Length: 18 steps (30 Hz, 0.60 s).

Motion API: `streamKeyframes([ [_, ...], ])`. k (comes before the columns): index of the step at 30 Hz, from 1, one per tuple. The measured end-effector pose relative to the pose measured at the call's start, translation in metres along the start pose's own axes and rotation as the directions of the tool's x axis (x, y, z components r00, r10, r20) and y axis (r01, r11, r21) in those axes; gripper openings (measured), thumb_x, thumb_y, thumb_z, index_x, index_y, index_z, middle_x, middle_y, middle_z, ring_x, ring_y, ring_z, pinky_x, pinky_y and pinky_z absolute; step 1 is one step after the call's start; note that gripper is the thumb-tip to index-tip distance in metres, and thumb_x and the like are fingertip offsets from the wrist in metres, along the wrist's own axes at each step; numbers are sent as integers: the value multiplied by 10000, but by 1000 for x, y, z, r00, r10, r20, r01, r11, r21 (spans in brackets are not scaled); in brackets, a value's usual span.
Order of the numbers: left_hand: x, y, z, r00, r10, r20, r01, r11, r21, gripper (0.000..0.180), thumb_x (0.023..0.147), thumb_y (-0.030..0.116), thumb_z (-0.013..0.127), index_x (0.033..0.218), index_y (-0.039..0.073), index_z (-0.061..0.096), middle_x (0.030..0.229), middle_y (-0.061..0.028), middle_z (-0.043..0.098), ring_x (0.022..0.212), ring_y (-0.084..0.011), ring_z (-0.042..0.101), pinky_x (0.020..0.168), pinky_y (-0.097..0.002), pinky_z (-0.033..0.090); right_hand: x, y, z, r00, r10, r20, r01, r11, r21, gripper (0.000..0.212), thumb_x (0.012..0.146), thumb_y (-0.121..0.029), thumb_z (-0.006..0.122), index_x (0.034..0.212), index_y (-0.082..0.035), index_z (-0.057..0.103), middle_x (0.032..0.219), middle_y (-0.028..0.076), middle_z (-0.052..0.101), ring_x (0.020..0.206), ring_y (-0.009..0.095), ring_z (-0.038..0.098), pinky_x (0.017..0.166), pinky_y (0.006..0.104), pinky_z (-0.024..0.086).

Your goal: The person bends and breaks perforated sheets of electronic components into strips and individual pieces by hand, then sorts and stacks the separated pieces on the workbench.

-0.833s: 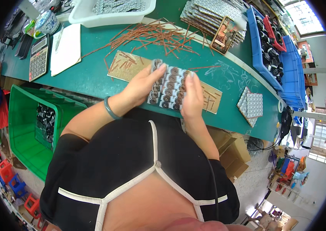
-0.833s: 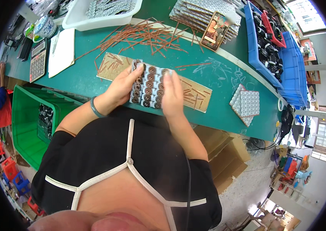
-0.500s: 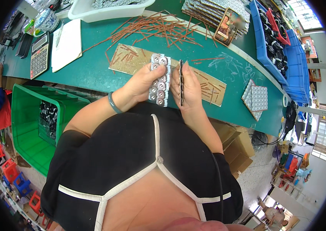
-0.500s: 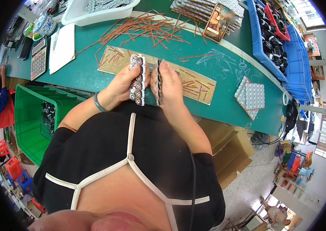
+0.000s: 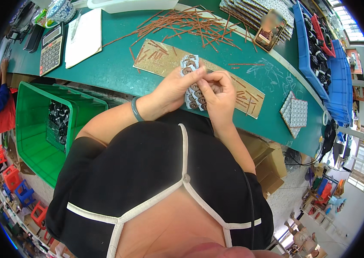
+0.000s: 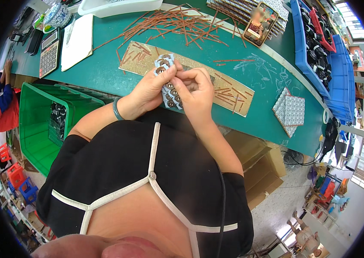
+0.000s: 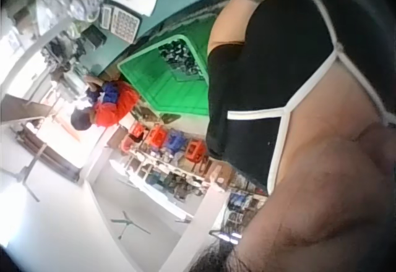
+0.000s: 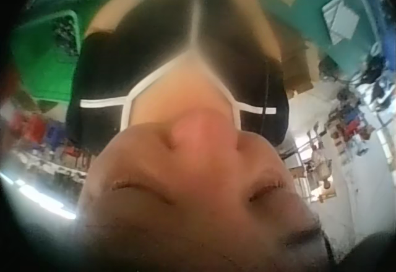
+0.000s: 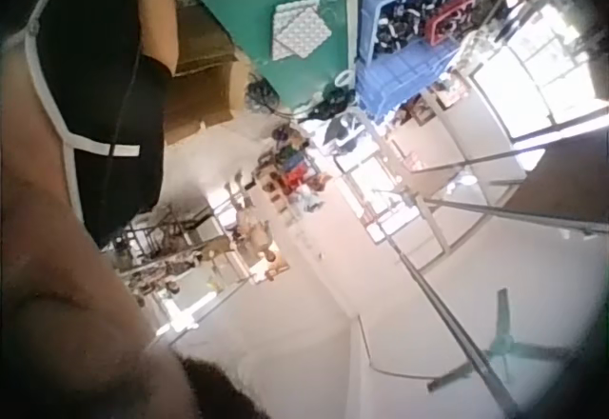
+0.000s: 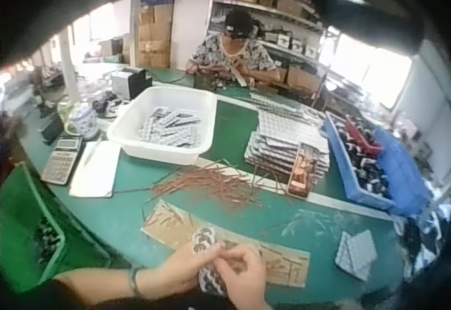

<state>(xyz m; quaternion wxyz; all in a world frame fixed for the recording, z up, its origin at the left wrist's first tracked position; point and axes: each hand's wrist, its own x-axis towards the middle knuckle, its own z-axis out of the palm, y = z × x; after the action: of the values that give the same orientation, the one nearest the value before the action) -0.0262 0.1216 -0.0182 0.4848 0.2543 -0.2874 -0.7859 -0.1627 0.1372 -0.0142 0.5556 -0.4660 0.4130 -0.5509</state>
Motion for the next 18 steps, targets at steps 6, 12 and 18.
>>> streamKeyframes([
  [6, 3, 0, 3, 954, 294, -59, -286, 952, 111, 301, 914, 308, 596, 1078, 61, 546, 1268, -70, 474, 968, -125, 524, 843, -279, 448, -15, 0, 1, 963, -78, 260, 171, 918, -357, 483, 892, -103, 577, 1318, 21, 386, 1256, 166, 507, 1159, 270, 515, 973, 366, 403],
  [12, 5, 34, -24, 877, 282, 388, -479, 563, 673, 804, 757, 548, 676, 1351, 71, 418, 1366, -135, 429, 1283, -264, 391, 1071, -422, 294, -17, -19, -23, 954, 9, 301, 132, 886, -444, 482, 839, -97, 636, 1278, -10, 456, 1199, 169, 554, 1109, 286, 557, 932, 350, 431],
  [18, 8, 46, -50, 900, 85, 428, -394, -263, 880, 736, 736, 175, 726, 1386, 123, 385, 1353, -144, 436, 1298, -334, 374, 1094, -501, 264, -21, -24, -54, 920, -2, 391, 299, 647, -701, 470, 796, -132, 670, 1226, -26, 512, 1114, 168, 584, 1001, 326, 573, 853, 385, 448],
])
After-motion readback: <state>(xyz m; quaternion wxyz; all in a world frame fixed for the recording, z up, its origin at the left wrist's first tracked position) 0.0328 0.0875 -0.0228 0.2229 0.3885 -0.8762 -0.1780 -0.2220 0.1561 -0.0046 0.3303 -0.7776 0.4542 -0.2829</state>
